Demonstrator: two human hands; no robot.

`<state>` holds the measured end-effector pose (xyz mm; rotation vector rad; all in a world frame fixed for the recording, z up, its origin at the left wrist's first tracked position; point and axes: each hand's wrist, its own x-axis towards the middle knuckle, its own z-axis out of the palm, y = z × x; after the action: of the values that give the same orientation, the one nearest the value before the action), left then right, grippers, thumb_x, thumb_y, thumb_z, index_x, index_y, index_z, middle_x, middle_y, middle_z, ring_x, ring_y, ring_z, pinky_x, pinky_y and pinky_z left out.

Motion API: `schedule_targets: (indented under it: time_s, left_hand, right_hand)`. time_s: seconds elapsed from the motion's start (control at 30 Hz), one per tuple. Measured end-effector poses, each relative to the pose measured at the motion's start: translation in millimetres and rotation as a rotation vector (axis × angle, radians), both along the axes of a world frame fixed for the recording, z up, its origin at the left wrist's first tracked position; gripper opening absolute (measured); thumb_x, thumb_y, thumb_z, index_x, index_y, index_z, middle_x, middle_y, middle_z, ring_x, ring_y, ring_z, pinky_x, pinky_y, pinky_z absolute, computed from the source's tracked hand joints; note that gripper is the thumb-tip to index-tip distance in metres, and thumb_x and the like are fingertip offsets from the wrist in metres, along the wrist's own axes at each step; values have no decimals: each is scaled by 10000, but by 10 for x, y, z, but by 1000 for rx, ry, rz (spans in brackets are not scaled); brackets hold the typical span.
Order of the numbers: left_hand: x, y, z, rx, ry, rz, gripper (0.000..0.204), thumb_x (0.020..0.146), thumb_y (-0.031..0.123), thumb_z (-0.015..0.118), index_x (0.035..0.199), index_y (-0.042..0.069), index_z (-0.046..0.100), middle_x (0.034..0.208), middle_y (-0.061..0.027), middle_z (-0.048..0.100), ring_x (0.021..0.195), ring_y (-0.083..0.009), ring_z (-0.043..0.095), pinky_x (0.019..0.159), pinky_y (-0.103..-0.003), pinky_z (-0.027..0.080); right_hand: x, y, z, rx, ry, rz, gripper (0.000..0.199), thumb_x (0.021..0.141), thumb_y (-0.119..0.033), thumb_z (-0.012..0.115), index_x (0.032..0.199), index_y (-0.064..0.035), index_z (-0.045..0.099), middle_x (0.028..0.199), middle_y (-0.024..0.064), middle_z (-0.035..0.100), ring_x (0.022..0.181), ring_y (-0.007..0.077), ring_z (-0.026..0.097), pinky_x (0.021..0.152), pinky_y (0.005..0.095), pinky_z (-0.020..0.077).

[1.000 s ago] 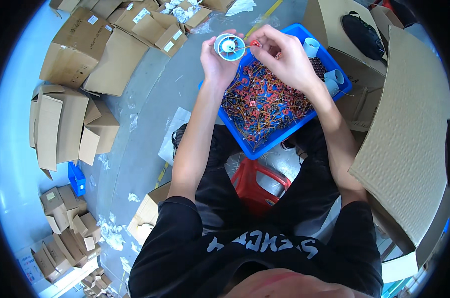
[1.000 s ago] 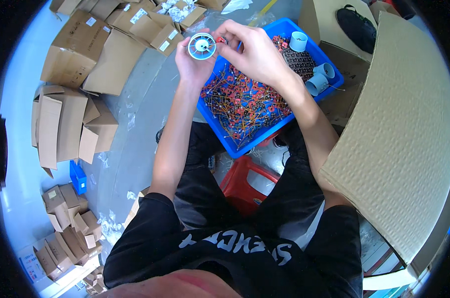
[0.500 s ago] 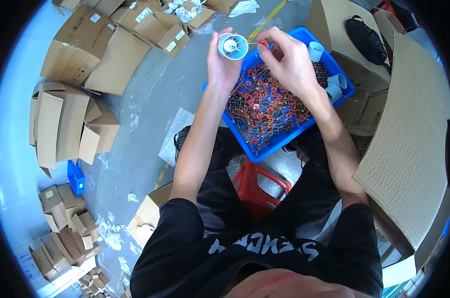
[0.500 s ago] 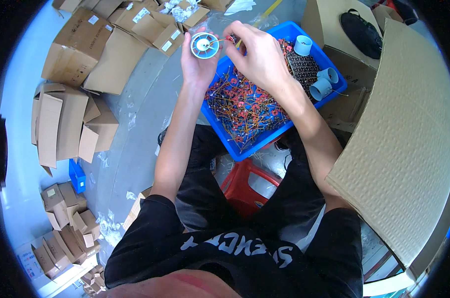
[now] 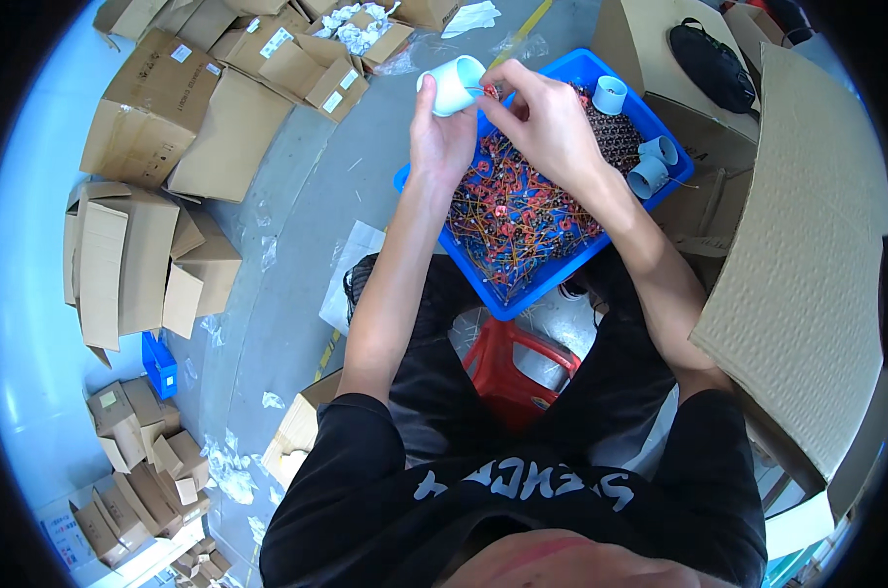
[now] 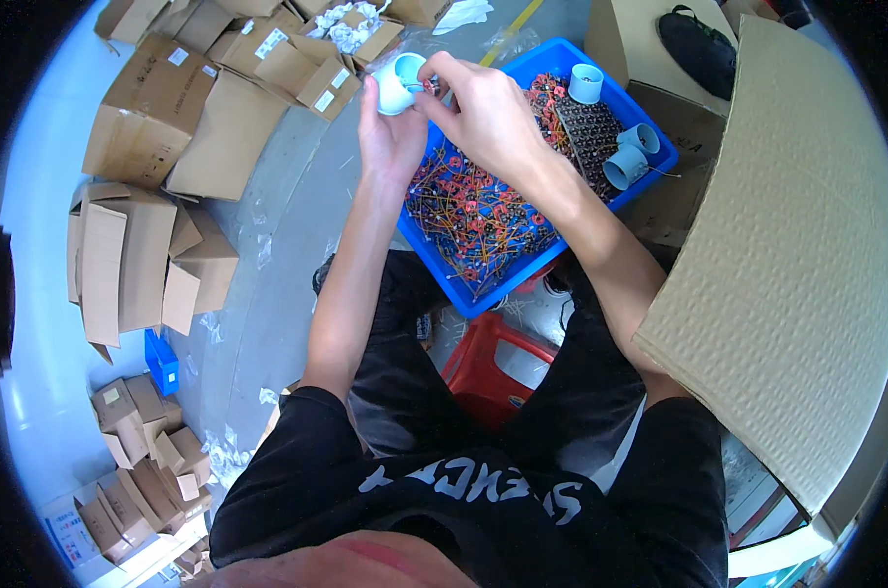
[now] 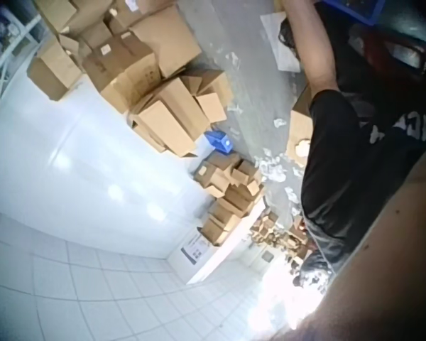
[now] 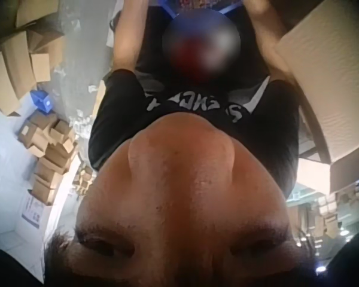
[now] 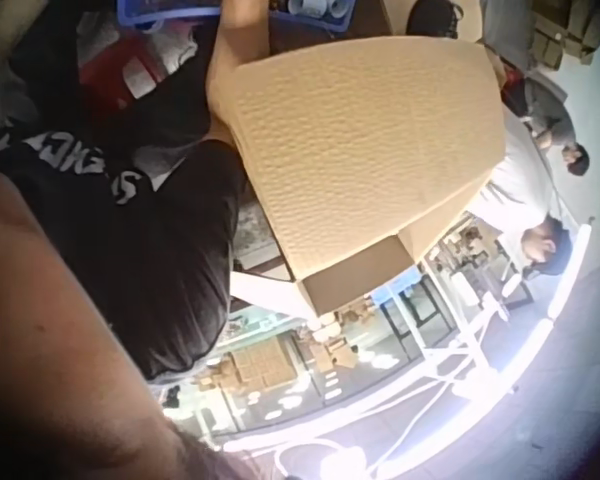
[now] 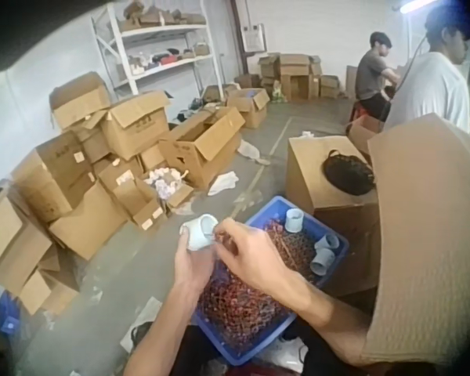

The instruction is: Assemble small plastic components by joining two parts and then sorting them into a blue bin before transferring them to a larger cardboard box.

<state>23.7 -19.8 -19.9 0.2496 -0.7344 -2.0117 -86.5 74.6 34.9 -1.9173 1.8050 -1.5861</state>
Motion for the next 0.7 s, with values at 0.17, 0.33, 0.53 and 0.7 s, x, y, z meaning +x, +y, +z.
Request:
schedule_targets:
  time_s: [0.17, 0.33, 0.53, 0.7]
  left_hand:
    - [-15, 42, 14, -19, 59, -42, 478, 928, 354, 540, 1258, 20, 451, 1194, -87, 557, 1126, -210, 509, 999, -356, 382]
    - [24, 44, 57, -51, 138, -101, 530, 890, 300, 607, 1293, 16, 414, 1283, -106, 498, 1166, -224, 479, 1040, -363, 349]
    - [78, 51, 146, -150, 172, -171, 585, 876, 293, 619, 1335, 19, 380, 1392, -129, 410, 1240, -236, 425, 1075, -370, 315]
    - [72, 89, 230, -140, 298, -224, 533, 943, 297, 498, 1375, 28, 341, 1432, -132, 370, 1302, -251, 375, 1096, -383, 296]
  right_hand:
    - [-31, -44, -26, 35, -109, -6, 225, 792, -191, 714, 931, -29, 642, 650, 138, 616, 552, 230, 615, 510, 327, 478]
    - [-95, -60, 4, 124, -180, 44, 250, 817, -167, 713, 998, -3, 661, 567, 36, 538, 532, 69, 500, 486, 231, 413]
    - [-75, -101, -9, 110, -299, 86, 229, 801, -193, 717, 941, -17, 676, 553, 70, 550, 497, 79, 501, 466, 258, 410]
    - [-66, -79, 3, 67, -306, 34, 210, 813, -181, 703, 956, -30, 676, 543, 63, 540, 496, 80, 504, 464, 259, 404]
